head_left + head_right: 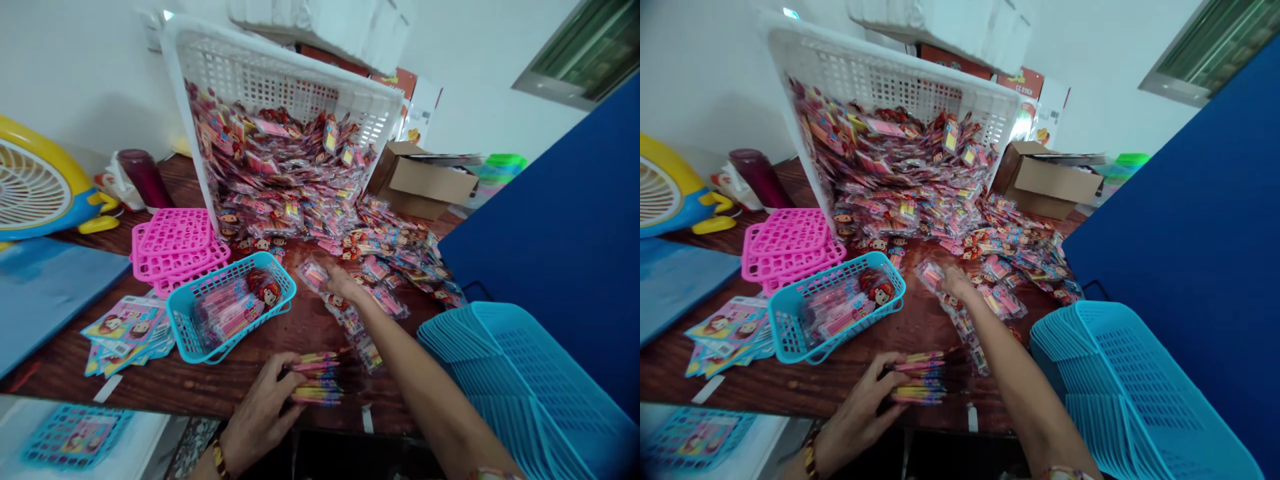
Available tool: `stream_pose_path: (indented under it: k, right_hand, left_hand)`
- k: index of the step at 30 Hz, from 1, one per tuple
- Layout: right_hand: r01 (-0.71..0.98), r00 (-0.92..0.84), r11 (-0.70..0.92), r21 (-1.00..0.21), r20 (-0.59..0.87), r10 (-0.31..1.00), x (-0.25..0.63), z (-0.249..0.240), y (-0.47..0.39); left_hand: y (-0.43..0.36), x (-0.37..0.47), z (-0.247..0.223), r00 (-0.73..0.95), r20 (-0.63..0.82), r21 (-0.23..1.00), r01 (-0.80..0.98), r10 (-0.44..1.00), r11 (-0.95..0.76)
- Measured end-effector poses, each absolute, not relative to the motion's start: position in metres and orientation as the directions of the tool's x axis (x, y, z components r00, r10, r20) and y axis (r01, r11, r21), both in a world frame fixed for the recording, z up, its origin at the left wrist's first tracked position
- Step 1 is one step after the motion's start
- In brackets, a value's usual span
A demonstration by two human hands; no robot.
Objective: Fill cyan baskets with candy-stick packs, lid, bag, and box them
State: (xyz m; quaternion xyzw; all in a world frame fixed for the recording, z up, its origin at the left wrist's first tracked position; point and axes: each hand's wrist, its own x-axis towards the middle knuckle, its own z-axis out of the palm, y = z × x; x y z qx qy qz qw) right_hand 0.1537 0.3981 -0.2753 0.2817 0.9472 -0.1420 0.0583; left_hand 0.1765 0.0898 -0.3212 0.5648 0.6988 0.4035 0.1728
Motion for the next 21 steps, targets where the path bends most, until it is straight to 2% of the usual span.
stream_pose_path:
  k: [6, 10, 12, 15, 17, 21]
  right_hand:
    - [0.372, -0.928, 0.912, -0.170, -0.056, 0.368, 0.165, -0.274, 0.377]
    - [0.358, -0.927, 0.903, -0.239, 0.025, 0.374, 0.178, -0.277, 0.377]
    - [0.425, -0.883, 0.844, -0.328, 0.054, 0.466, 0.183, -0.275, 0.386]
    - [0.467, -0.784, 0.640, -0.610, 0.049, 0.619, 0.188, -0.267, 0.409]
    - [0.422, -0.768, 0.509, -0.750, 0.003, 0.641, 0.187, -0.261, 0.424]
    - [0.418, -0.841, 0.499, -0.759, -0.116, 0.529, 0.171, -0.256, 0.436]
  left_hand:
    - [0.090, 0.177, -0.322, -0.306, 0.235, 0.751, 0.660, 0.922, 0.028]
    - [0.089, 0.177, -0.323, -0.310, 0.246, 0.743, 0.669, 0.918, 0.027]
    - [0.089, 0.176, -0.323, -0.316, 0.243, 0.744, 0.667, 0.917, 0.033]
    - [0.089, 0.176, -0.320, -0.309, 0.243, 0.751, 0.660, 0.919, 0.023]
    - [0.090, 0.177, -0.319, -0.305, 0.249, 0.750, 0.661, 0.919, 0.016]
    - [0.091, 0.176, -0.317, -0.303, 0.240, 0.749, 0.662, 0.922, 0.022]
